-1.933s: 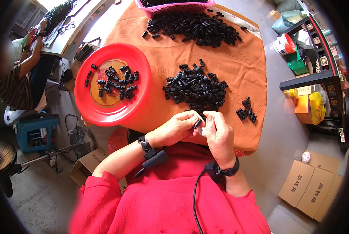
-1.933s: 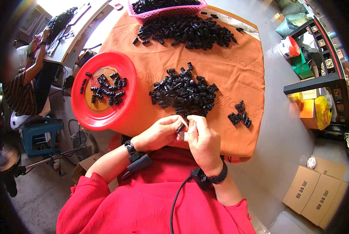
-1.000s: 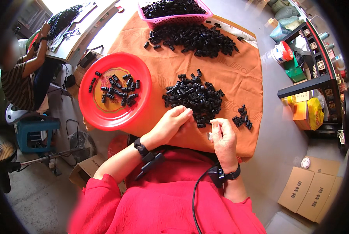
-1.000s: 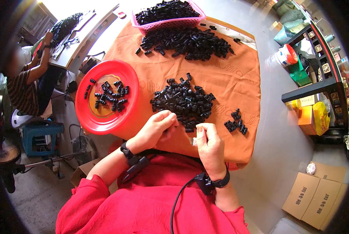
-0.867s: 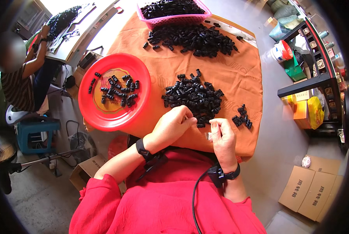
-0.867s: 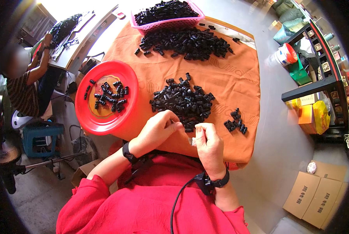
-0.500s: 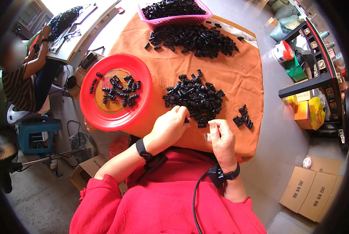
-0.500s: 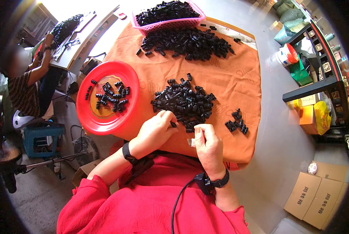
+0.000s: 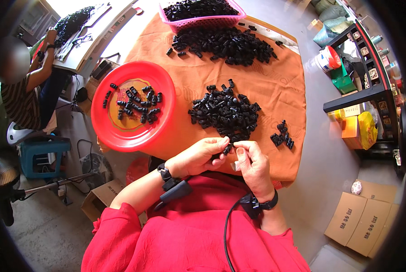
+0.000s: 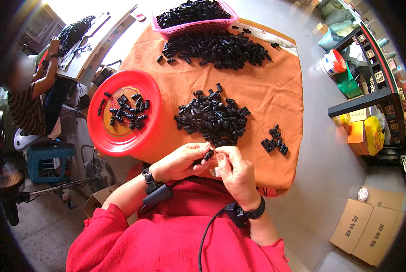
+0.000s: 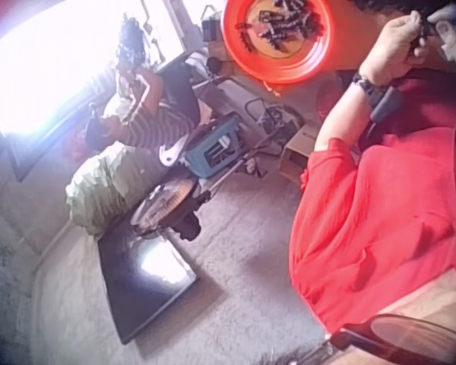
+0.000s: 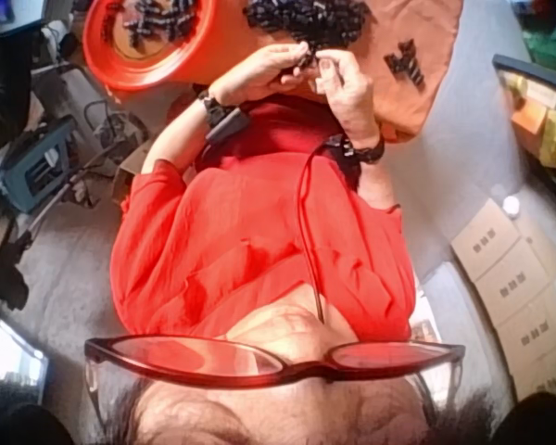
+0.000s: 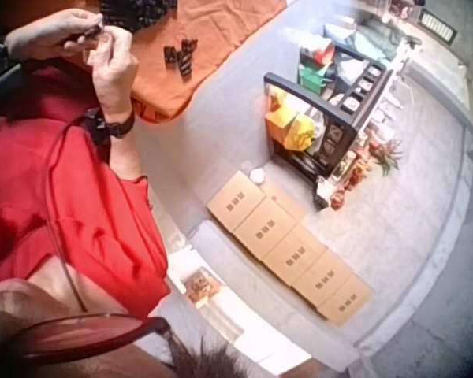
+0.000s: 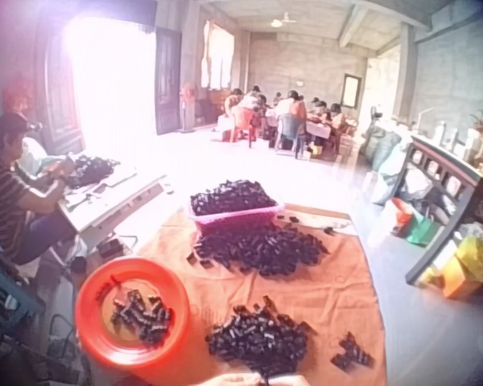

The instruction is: Manually assemble small black plastic shoe components by hand.

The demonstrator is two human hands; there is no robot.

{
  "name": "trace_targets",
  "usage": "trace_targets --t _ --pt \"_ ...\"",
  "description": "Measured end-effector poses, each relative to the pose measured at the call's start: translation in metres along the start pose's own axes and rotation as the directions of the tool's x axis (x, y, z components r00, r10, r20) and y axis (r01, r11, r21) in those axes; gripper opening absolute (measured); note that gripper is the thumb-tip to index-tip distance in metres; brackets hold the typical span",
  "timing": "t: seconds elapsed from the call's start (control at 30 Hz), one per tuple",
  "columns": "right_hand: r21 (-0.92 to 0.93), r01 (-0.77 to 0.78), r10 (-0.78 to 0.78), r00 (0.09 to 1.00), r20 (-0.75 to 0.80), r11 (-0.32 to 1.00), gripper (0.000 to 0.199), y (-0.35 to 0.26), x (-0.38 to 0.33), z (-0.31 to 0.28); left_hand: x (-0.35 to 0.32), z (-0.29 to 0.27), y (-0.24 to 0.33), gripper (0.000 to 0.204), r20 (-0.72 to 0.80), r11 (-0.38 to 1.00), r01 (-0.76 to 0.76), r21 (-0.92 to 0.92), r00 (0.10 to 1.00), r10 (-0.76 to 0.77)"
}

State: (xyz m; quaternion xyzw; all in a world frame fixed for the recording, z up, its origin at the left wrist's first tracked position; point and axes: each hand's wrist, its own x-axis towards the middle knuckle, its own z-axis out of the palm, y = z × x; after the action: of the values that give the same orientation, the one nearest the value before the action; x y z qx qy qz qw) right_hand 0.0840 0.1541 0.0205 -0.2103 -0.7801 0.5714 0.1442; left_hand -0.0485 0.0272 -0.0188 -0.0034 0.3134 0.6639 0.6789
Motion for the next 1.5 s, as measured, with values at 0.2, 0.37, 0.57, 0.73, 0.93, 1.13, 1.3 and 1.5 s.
trace_targets --t 0.2,0.37,0.57,0.73,0.93,1.13,1.3,1.5 --pt "-0.132 0.071 -0.055 0.991 0.120 0.989 0.033 -0.004 0.000 -0.001 0.011 -0.017 -0.008 0.032 0.197 0.996 -0.051 -0.066 0.978 0.063" --pt "-0.230 0.126 -0.092 0.984 0.151 0.965 0.040 -0.001 0.001 0.001 0.010 -0.011 -0.009 0.033 0.180 0.997 -0.054 -0.052 0.982 0.063" --pt "-0.170 0.154 -0.132 0.983 0.130 0.973 0.034 -0.003 0.002 0.004 0.006 -0.013 -0.008 0.032 0.216 0.998 -0.055 -0.043 0.974 0.063" --pt "-0.223 0.162 -0.124 0.976 0.177 0.961 0.030 -0.007 0.002 0.000 0.006 -0.016 -0.008 0.031 0.263 0.997 -0.074 -0.011 0.962 0.074" --pt "-0.057 0.023 -0.015 0.991 0.135 0.998 0.014 -0.002 0.000 0.001 0.005 -0.014 -0.008 0.019 0.187 0.999 -0.041 -0.006 0.981 0.041" --pt "-0.033 -0.047 0.050 0.991 0.123 0.998 0.012 -0.003 0.001 -0.002 0.003 -0.015 -0.007 0.016 0.203 0.999 -0.026 0.030 0.979 0.020" --pt "-0.074 0.030 -0.021 0.993 0.119 0.997 0.017 -0.002 -0.001 -0.002 0.007 -0.019 -0.010 0.017 0.190 0.999 -0.036 -0.027 0.981 0.040" --pt "-0.308 0.218 -0.175 0.971 0.161 0.926 0.039 -0.003 0.000 -0.001 0.009 -0.018 -0.011 0.018 0.164 0.997 -0.018 -0.072 0.986 0.030"
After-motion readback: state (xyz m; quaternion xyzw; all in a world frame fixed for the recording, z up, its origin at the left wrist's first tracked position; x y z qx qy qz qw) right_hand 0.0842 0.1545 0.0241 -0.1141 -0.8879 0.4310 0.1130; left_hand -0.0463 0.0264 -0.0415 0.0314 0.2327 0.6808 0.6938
